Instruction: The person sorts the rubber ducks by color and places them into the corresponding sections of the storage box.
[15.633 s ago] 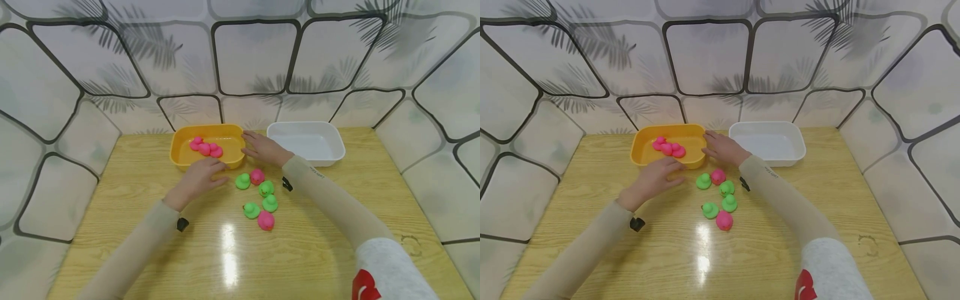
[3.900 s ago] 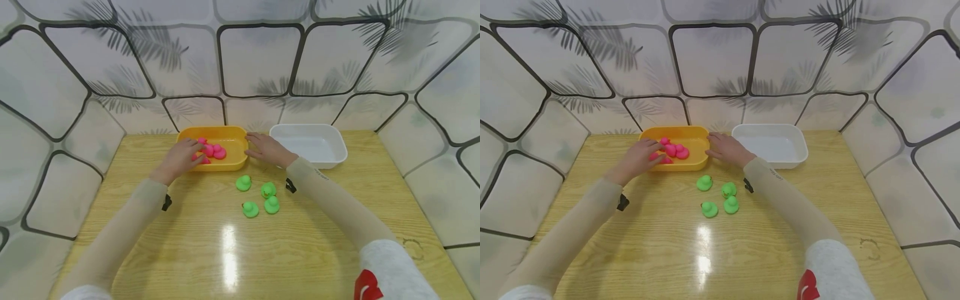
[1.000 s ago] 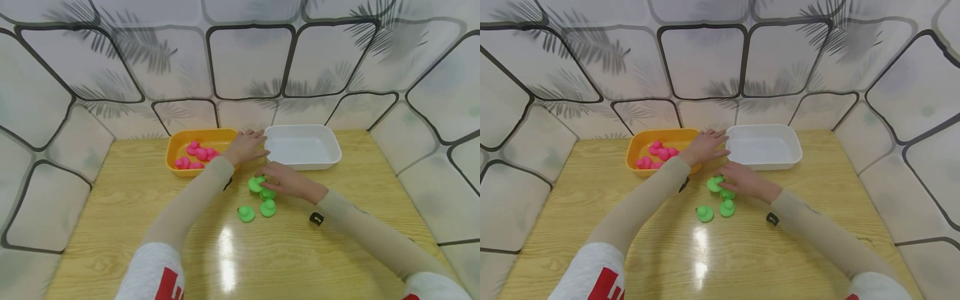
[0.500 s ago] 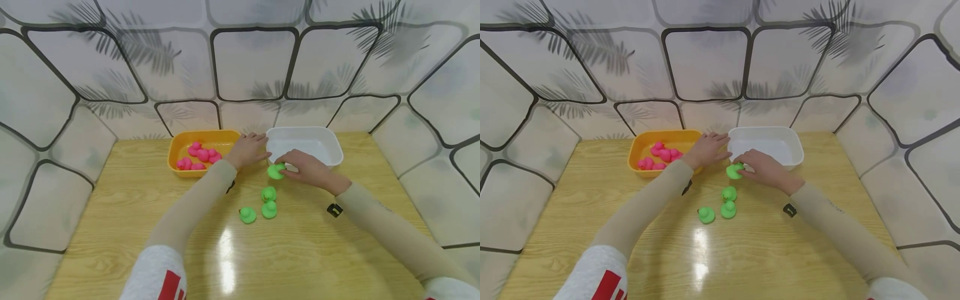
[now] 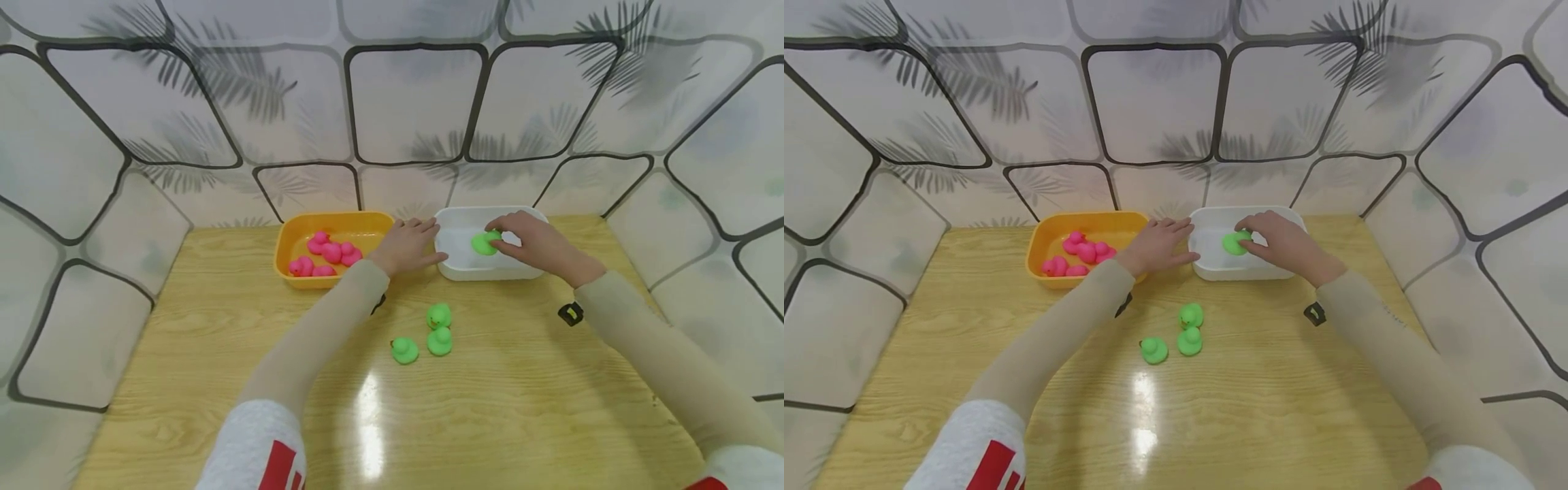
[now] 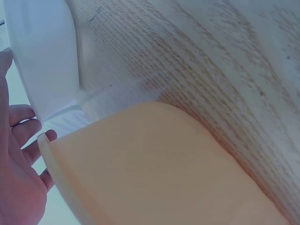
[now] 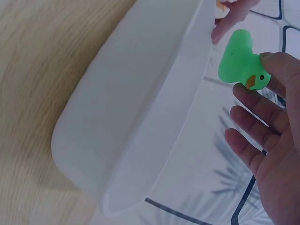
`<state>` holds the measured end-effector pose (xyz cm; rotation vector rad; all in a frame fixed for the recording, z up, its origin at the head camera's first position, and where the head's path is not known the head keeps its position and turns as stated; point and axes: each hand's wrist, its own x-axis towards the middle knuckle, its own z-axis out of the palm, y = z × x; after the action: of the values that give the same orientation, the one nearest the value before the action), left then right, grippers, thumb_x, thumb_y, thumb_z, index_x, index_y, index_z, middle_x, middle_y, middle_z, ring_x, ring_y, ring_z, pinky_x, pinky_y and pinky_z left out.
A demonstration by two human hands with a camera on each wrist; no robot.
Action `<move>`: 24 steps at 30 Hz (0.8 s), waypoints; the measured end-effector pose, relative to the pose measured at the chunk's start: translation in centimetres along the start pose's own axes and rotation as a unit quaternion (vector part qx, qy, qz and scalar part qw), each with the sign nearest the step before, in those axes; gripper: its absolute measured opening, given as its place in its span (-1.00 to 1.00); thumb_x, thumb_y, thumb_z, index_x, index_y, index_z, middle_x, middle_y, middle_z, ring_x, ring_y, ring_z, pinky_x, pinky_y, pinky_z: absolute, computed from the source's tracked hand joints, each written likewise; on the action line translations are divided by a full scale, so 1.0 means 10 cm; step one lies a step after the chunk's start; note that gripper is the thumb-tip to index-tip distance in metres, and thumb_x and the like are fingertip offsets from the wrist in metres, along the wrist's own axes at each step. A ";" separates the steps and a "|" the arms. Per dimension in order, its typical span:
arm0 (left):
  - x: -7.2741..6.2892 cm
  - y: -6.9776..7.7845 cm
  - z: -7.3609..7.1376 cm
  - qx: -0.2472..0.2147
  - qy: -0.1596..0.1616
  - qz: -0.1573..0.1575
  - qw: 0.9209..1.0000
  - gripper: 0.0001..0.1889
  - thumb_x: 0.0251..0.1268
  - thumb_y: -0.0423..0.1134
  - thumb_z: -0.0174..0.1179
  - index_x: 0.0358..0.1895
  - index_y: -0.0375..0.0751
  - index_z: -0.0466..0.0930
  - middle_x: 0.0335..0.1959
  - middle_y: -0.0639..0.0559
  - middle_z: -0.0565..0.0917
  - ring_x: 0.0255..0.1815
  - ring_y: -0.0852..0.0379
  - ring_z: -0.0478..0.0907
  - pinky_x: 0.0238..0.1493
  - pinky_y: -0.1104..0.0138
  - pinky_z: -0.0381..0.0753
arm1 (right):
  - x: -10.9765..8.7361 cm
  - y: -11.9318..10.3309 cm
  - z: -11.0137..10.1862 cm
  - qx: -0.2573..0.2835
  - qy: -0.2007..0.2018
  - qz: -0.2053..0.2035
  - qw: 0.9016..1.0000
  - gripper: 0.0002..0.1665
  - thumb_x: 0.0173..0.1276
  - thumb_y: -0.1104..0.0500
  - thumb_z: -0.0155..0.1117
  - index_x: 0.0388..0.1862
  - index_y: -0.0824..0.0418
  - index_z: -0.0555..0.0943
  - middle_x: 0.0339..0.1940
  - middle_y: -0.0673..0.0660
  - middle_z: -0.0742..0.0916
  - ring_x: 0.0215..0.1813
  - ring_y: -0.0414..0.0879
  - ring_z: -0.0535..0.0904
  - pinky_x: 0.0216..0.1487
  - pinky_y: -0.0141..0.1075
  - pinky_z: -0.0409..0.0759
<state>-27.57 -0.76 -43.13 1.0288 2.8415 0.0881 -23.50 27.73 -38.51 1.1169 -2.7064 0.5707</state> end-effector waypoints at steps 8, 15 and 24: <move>0.00 0.01 -0.01 -0.007 -0.012 -0.007 1.000 -0.17 0.58 0.38 -0.12 0.67 -0.10 0.15 0.69 0.01 0.15 0.62 -0.08 0.18 0.59 -0.05 0.14 | 0.08 0.08 -0.17 -0.010 -0.038 0.045 0.998 -0.72 0.46 0.29 0.39 0.08 0.37 0.65 -0.11 0.25 0.77 -0.07 0.18 0.64 -0.04 0.10 0.57; -0.01 0.02 -0.05 -0.012 -0.016 -0.010 1.000 -0.18 0.58 0.36 -0.10 0.66 -0.11 0.16 0.69 -0.01 0.16 0.62 -0.09 0.18 0.59 -0.06 0.14 | 0.15 0.22 -0.23 -0.029 -0.054 0.079 0.995 -0.69 0.45 0.29 0.40 0.11 0.38 0.64 -0.10 0.29 0.76 -0.05 0.24 0.64 -0.04 0.13 0.58; 0.00 0.02 -0.04 -0.017 -0.016 -0.009 1.000 -0.18 0.58 0.36 -0.11 0.66 -0.10 0.16 0.69 -0.01 0.15 0.63 -0.10 0.17 0.61 -0.07 0.11 | 0.16 0.36 -0.26 -0.025 -0.076 0.104 0.991 -0.68 0.50 0.27 0.34 0.15 0.38 0.62 -0.07 0.33 0.75 0.00 0.30 0.63 0.01 0.17 0.57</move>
<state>-27.47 -0.65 -42.71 0.9874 2.8103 0.1151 -27.20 30.12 -36.71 0.9080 -2.9738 0.4596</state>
